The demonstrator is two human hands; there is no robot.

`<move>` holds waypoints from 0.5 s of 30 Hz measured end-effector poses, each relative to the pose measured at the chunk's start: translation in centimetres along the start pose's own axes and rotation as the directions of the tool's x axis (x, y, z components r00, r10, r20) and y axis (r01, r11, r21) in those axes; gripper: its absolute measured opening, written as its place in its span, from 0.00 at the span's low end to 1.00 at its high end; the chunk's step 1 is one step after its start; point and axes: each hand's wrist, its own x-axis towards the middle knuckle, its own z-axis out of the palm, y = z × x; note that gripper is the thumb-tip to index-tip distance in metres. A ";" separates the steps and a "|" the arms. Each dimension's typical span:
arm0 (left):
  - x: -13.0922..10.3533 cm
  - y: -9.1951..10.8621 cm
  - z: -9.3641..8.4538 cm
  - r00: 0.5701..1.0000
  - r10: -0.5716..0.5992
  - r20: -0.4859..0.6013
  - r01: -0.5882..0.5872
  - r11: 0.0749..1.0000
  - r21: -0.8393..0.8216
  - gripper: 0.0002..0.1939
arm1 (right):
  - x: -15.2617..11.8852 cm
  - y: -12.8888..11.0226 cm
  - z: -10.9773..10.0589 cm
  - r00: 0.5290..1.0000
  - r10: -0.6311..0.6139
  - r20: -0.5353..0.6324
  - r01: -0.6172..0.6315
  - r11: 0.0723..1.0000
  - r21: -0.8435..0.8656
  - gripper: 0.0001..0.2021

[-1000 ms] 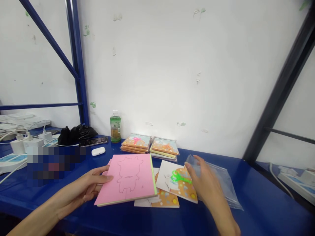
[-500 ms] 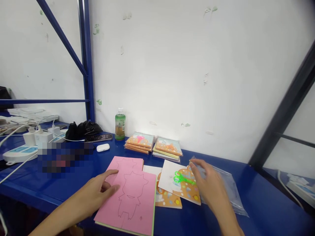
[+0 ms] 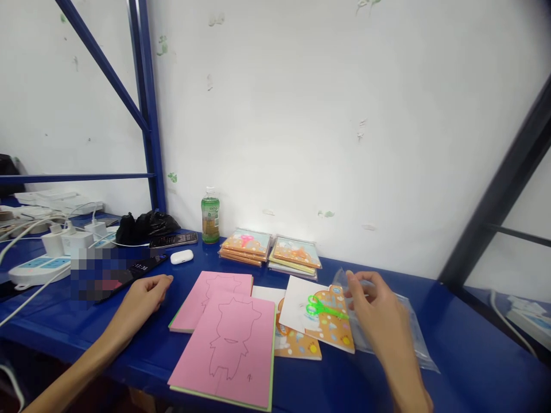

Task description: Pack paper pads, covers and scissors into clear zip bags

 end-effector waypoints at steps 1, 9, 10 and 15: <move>0.1 -0.2 0.0 1.000 -0.019 0.017 0.020 0.999 -0.031 0.23 | 0.0 0.0 0.1 1.000 -0.002 -0.009 0.002 1.000 0.009 0.17; -0.2 0.1 0.2 0.998 -0.048 0.031 0.051 0.993 -0.111 0.25 | -0.5 -0.5 0.0 0.998 -0.028 0.049 0.026 0.999 0.037 0.14; -0.2 0.1 0.3 0.998 -0.050 0.031 0.053 0.992 -0.115 0.25 | -0.5 -0.5 0.0 0.998 -0.032 0.056 0.030 0.999 0.039 0.14; 0.0 0.1 0.4 0.998 -0.057 0.040 0.062 0.991 -0.115 0.25 | -0.4 -0.4 0.0 0.994 -0.057 0.097 0.052 0.997 0.054 0.13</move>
